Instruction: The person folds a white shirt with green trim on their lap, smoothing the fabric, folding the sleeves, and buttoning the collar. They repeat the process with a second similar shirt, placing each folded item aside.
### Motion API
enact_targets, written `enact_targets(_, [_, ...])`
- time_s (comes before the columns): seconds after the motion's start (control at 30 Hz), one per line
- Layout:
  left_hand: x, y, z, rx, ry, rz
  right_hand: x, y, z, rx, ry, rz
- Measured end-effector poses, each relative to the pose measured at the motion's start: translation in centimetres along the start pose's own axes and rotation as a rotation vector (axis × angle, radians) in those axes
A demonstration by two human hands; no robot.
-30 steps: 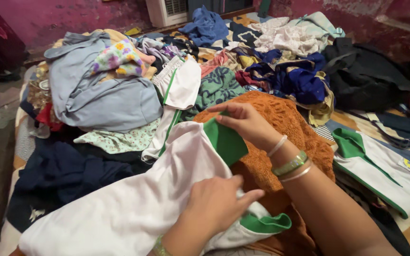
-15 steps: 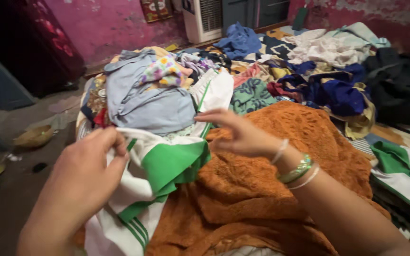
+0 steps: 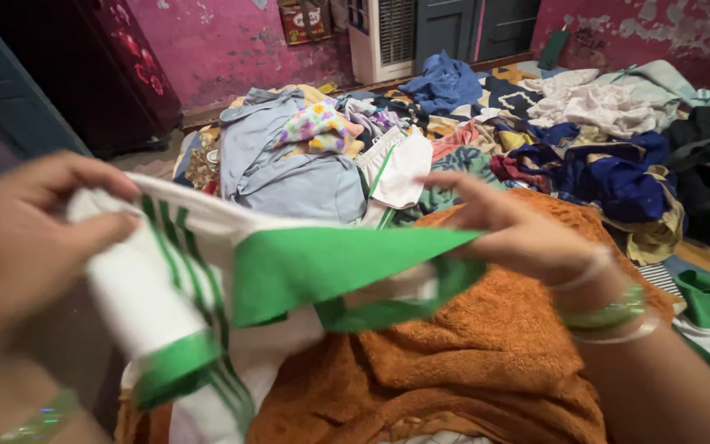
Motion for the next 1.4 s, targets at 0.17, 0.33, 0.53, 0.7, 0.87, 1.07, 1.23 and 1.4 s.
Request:
enact_targets(0.17, [-5.6, -0.1, -2.3, -0.311, -0.191, -0.067, 0.8, 0.3, 4.4, -0.339, 0.094, -0.416])
enact_targets(0.33, [-9.8, -11.2, 2.7, -0.639, 0.05, 0.315, 4.5, 4.4, -3.1, 0.327, -0.449, -0.77])
enact_targets(0.53, [-2.0, -24.2, 8.8, -0.502, 0.003, 0.442, 9.1, 3.7, -9.7, 1.17, -0.264, -0.26])
enact_targets(0.7, [4.8, -30.9, 8.5, -0.322, 0.149, 0.834, 4.9, 1.1, -10.6, 1.042, -0.26, -0.267])
enact_targets(0.87, [3.9, -31.8, 11.7, -0.179, 0.218, 0.933, 0.6, -1.0, -15.0, 0.997, -0.126, -0.092])
enact_targets(1.07, [0.6, -31.5, 14.8, -0.171, 0.304, 0.47, 0.3, -0.8, -19.3, 1.027, -0.232, -0.022])
enact_targets(1.23, [2.7, -32.4, 16.2, -0.171, 0.186, 0.41, 2.3, -0.7, -20.2, 1.015, -0.328, 0.075])
enact_targets(1.4, [2.5, -32.5, 15.5, -0.212, 0.253, 0.45, 0.8, -0.7, -20.1, 1.113, -0.542, 0.195])
Point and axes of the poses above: each hand's wrist, its own x-axis away from the middle knuckle, its own y-axis out of the back of the hand, z = x × y, the point moved 3 cm from there along -x, towards the middle knuckle, and after that the axes turned 13 degrees about y, right-handed, at the moved point
